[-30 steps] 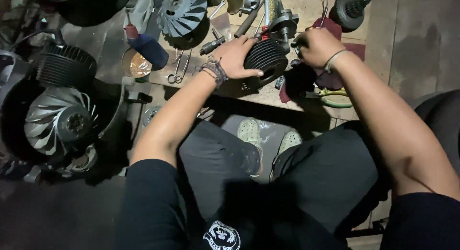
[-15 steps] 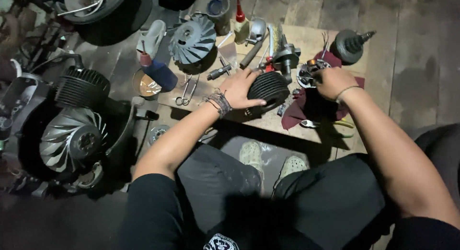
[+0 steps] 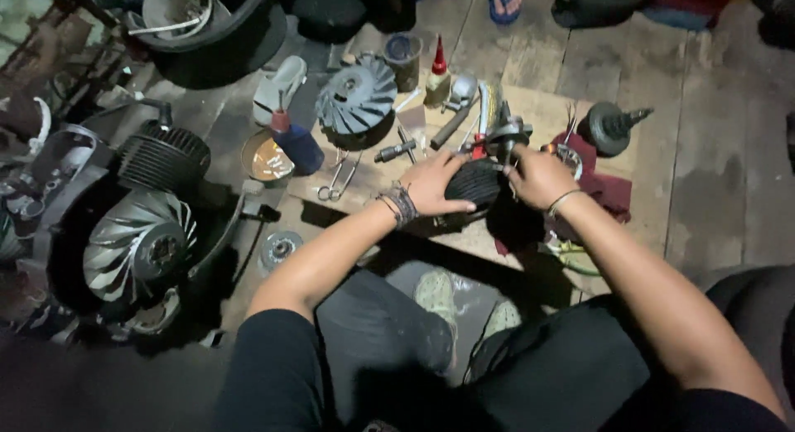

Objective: Final inspection and handling of a motorcycle cylinder head and related components on a workbench

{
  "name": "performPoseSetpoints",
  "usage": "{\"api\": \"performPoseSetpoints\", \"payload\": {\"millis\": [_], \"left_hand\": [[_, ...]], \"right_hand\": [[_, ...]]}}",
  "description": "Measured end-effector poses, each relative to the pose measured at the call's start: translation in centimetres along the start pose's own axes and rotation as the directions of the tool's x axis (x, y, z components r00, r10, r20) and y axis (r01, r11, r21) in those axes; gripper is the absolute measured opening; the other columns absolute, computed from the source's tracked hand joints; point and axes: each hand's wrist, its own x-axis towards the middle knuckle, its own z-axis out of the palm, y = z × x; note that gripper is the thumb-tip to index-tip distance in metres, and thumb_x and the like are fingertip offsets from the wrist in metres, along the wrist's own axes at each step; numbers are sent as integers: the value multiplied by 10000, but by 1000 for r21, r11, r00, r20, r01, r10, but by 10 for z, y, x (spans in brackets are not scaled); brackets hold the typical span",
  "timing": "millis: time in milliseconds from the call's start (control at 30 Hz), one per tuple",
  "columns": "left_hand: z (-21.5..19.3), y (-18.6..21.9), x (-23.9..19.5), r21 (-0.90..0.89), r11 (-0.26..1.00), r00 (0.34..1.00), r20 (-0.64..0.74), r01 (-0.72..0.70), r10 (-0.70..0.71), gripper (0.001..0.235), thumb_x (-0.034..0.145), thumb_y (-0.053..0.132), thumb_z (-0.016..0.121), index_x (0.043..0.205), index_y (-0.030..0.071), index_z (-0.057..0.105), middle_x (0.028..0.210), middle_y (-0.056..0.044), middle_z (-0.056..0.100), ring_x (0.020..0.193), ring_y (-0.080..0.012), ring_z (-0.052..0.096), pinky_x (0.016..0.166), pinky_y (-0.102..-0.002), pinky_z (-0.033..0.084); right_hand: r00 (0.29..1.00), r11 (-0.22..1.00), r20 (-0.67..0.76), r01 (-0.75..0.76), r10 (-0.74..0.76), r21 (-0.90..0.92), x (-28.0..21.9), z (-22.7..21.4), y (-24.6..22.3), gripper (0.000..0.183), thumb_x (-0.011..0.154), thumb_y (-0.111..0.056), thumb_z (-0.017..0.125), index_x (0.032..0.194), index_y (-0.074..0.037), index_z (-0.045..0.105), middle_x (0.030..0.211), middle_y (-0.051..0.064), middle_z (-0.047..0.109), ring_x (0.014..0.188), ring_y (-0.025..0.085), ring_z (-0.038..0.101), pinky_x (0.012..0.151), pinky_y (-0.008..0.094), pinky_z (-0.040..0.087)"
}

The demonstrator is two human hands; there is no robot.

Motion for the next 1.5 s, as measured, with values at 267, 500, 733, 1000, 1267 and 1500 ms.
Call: {"api": "performPoseSetpoints", "payload": {"millis": [267, 500, 733, 1000, 1267, 1500], "left_hand": [[-8, 0, 1, 9, 999, 999, 27, 33, -34, 969, 777, 835, 641, 1423, 131, 480, 1160, -129, 538, 1026, -418, 685, 852, -507, 582], [6, -2, 0, 20, 998, 998, 40, 57, -58, 1007, 754, 850, 652, 1439, 135, 469, 1169, -144, 551, 1044, -425, 682, 856, -530, 577], [18, 1, -3, -46, 994, 994, 53, 100, -97, 971, 773, 836, 657, 1446, 164, 458, 1194, -124, 540, 1040, -443, 682, 863, -540, 580], [-13, 38, -8, -56, 978, 979, 45, 203, -201, 1024, 744, 764, 766, 1457, 126, 401, 1339, -173, 468, 1109, -506, 657, 904, -574, 591], [-2, 43, -16, -3, 983, 977, -107, 184, -183, 979, 743, 627, 858, 1450, 96, 439, 1307, -178, 518, 1008, -381, 676, 841, -453, 584], [-9, 44, -11, -18, 981, 980, -61, 191, -192, 964, 762, 600, 870, 1451, 90, 428, 1324, -168, 492, 1013, -380, 683, 839, -462, 590]], "right_hand": [[966, 941, 61, -228, 250, -252, 20, 13, 62, 415, 943, -253, 569, 1318, -98, 656, 1123, 258, 760, 1090, 465, 723, 951, 570, 557], [994, 997, -83, -70, 73, 35, 6, -4, -6, 344, 985, -277, 583, 1242, -50, 615, 1079, 322, 718, 1079, 531, 676, 891, 629, 550], [955, 876, 86, -222, 284, -427, 30, 41, 104, 275, 905, -214, 616, 1062, -115, 820, 1021, 189, 819, 1043, 390, 766, 853, 557, 594], [994, 999, -98, -47, 45, -11, 7, -16, 18, 406, 978, -266, 666, 1278, 6, 687, 1093, 321, 732, 1078, 532, 679, 877, 644, 564], [996, 937, -51, 56, -78, -346, 26, 35, 54, 215, 932, -204, 594, 1036, -75, 731, 923, 217, 751, 775, 433, 726, 645, 522, 580], [982, 966, -151, 71, -111, -249, -2, 0, 14, 266, 846, -140, 681, 1101, -62, 689, 855, 198, 744, 704, 437, 711, 617, 520, 577]]}}
